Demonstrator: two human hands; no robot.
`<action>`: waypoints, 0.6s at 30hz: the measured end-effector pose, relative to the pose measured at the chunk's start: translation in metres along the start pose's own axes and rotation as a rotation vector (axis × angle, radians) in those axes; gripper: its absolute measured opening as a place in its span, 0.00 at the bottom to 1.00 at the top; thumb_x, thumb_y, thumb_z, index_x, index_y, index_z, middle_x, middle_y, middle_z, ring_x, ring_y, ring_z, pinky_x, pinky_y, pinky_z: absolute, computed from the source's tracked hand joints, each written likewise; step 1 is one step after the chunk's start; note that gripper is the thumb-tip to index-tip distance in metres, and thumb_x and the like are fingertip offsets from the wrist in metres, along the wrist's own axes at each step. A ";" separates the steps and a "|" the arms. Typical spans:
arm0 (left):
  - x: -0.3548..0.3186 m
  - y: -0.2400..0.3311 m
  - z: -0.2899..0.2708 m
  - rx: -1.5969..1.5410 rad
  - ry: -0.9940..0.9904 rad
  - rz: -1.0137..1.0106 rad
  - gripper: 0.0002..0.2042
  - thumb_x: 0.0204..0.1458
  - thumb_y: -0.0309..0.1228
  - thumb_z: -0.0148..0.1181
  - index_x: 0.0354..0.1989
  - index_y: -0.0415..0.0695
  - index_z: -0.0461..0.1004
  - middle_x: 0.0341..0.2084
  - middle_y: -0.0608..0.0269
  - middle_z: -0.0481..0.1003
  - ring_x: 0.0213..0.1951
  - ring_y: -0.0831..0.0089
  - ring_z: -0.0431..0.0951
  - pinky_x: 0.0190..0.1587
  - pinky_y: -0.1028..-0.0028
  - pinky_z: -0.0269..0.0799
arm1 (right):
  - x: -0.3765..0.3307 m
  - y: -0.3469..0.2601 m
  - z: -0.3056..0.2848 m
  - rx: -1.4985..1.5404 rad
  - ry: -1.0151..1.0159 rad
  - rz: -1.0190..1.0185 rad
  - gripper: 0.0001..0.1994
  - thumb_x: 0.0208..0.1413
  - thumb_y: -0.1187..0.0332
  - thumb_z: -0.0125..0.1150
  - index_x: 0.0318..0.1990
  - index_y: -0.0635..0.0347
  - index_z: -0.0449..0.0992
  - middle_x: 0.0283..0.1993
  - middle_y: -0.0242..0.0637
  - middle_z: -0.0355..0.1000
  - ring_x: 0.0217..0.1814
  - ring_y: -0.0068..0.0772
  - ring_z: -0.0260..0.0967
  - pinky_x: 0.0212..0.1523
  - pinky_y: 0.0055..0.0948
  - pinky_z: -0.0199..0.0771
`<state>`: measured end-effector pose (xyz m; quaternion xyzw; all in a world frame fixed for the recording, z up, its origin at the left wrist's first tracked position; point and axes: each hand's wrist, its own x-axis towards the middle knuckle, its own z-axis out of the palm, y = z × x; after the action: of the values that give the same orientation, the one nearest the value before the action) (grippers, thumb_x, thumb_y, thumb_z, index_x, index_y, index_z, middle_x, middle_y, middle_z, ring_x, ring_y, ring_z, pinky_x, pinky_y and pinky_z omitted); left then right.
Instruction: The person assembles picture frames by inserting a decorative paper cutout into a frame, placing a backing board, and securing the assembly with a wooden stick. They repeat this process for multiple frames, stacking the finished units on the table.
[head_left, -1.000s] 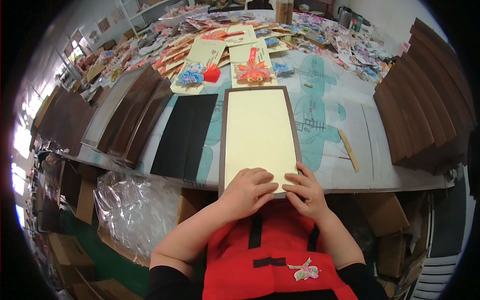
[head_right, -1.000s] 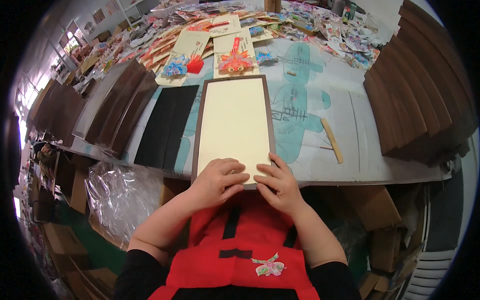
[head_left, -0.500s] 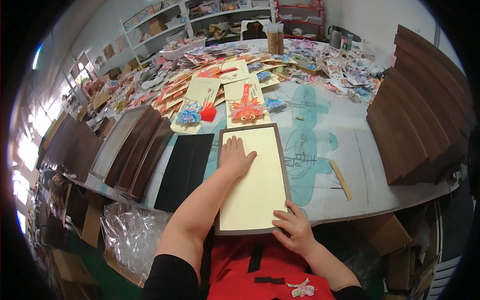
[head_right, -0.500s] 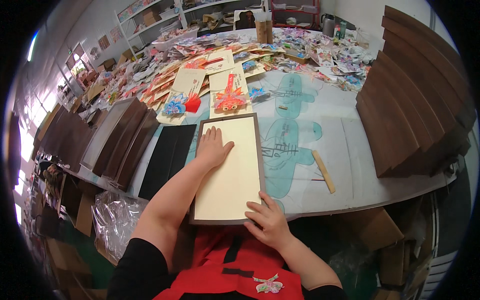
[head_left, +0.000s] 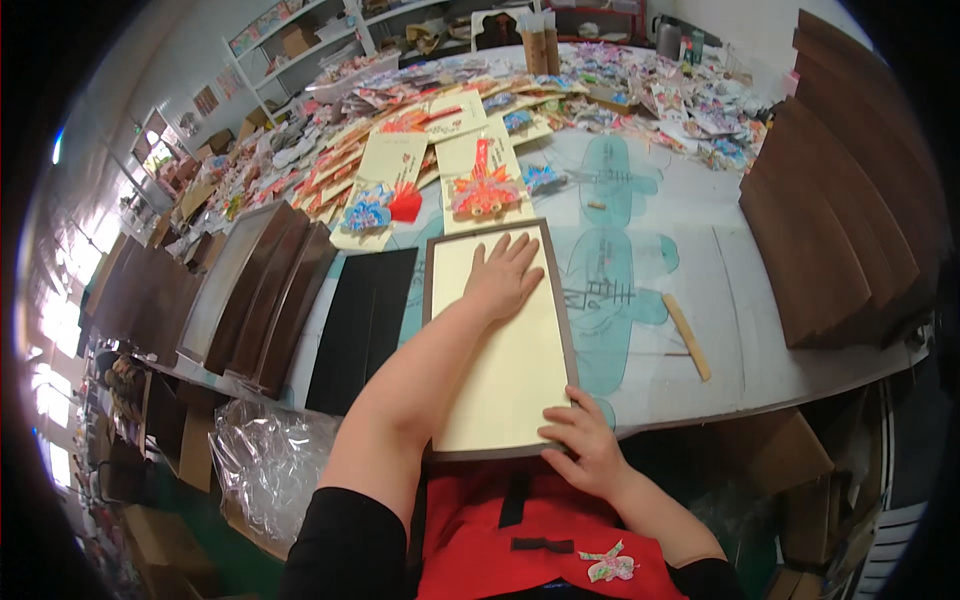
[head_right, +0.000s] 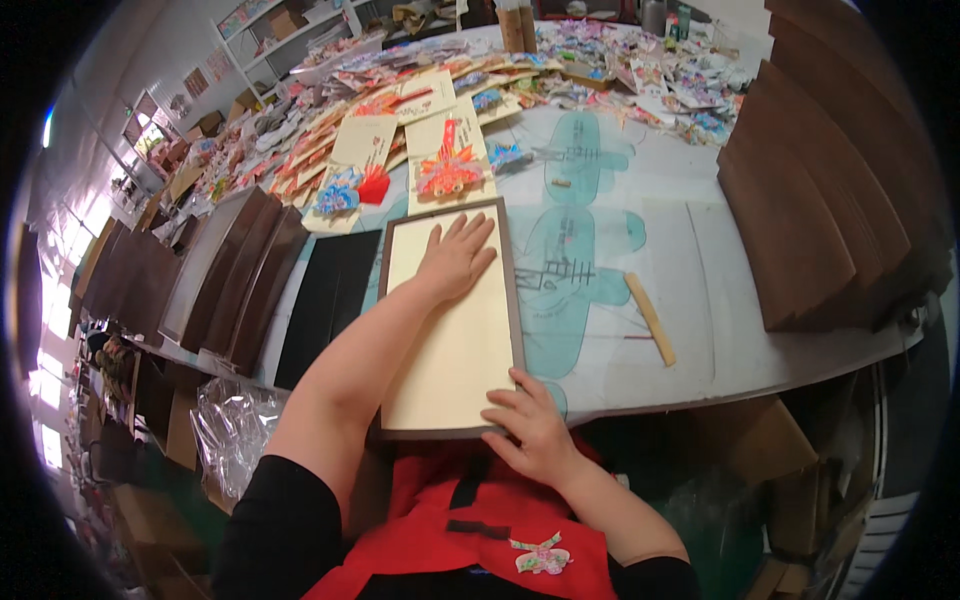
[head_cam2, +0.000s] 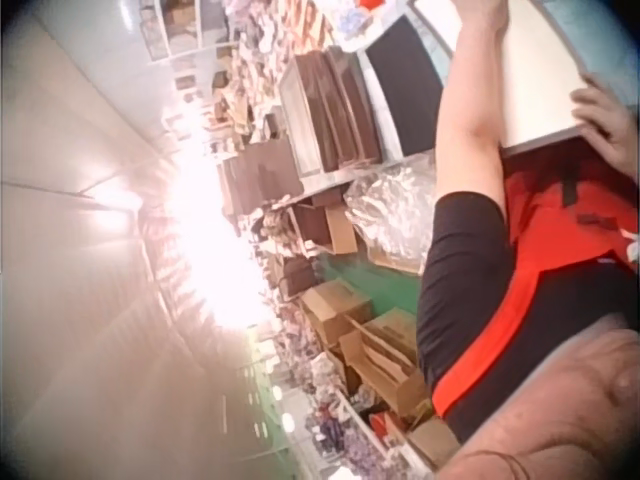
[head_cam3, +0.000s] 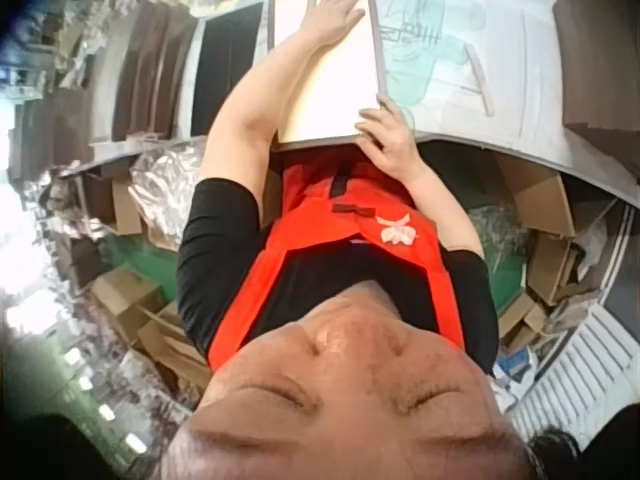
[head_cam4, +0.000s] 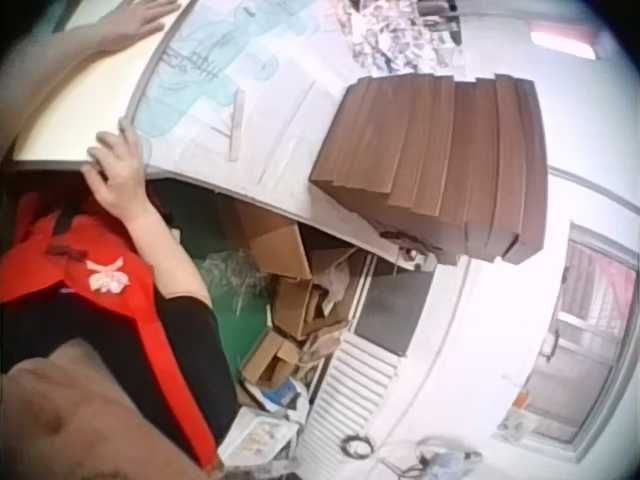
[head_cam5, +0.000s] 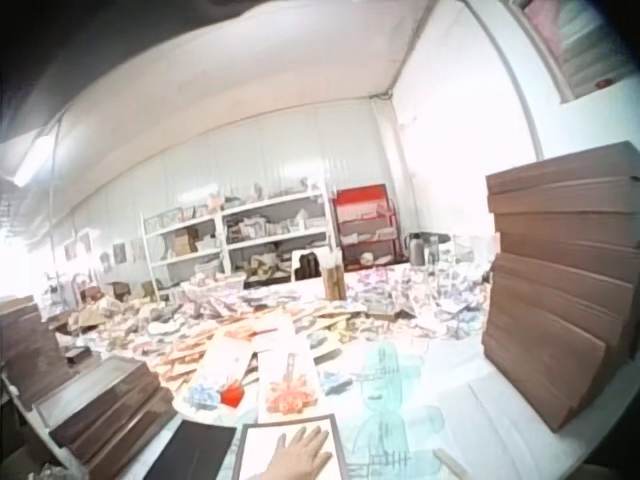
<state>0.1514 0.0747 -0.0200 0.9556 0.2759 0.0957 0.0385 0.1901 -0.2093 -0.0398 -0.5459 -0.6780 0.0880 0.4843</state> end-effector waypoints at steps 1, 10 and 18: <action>-0.002 -0.007 0.002 0.009 -0.004 0.002 0.28 0.60 0.51 0.38 0.66 0.52 0.53 0.66 0.62 0.52 0.68 0.59 0.48 0.65 0.45 0.41 | 0.000 0.003 0.001 0.025 0.005 0.002 0.15 0.41 0.70 0.68 0.40 0.58 0.75 0.49 0.41 0.70 0.62 0.55 0.58 0.58 0.45 0.61; -0.084 0.007 -0.036 0.087 -0.266 -0.115 0.32 0.58 0.54 0.39 0.68 0.52 0.47 0.68 0.54 0.43 0.69 0.53 0.40 0.63 0.38 0.37 | -0.007 0.008 -0.003 0.157 0.026 0.041 0.16 0.41 0.73 0.68 0.39 0.60 0.71 0.52 0.44 0.67 0.64 0.58 0.54 0.61 0.45 0.57; -0.195 -0.011 -0.078 -0.899 0.088 -0.105 0.22 0.49 0.30 0.62 0.53 0.40 0.70 0.58 0.46 0.64 0.62 0.54 0.60 0.66 0.56 0.47 | -0.002 0.004 -0.005 0.090 0.000 0.020 0.11 0.40 0.75 0.67 0.33 0.60 0.73 0.47 0.45 0.71 0.61 0.58 0.59 0.59 0.48 0.60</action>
<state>-0.0322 -0.0186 0.0233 0.8238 0.2562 0.2444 0.4426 0.1965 -0.2112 -0.0406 -0.5302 -0.6680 0.1234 0.5074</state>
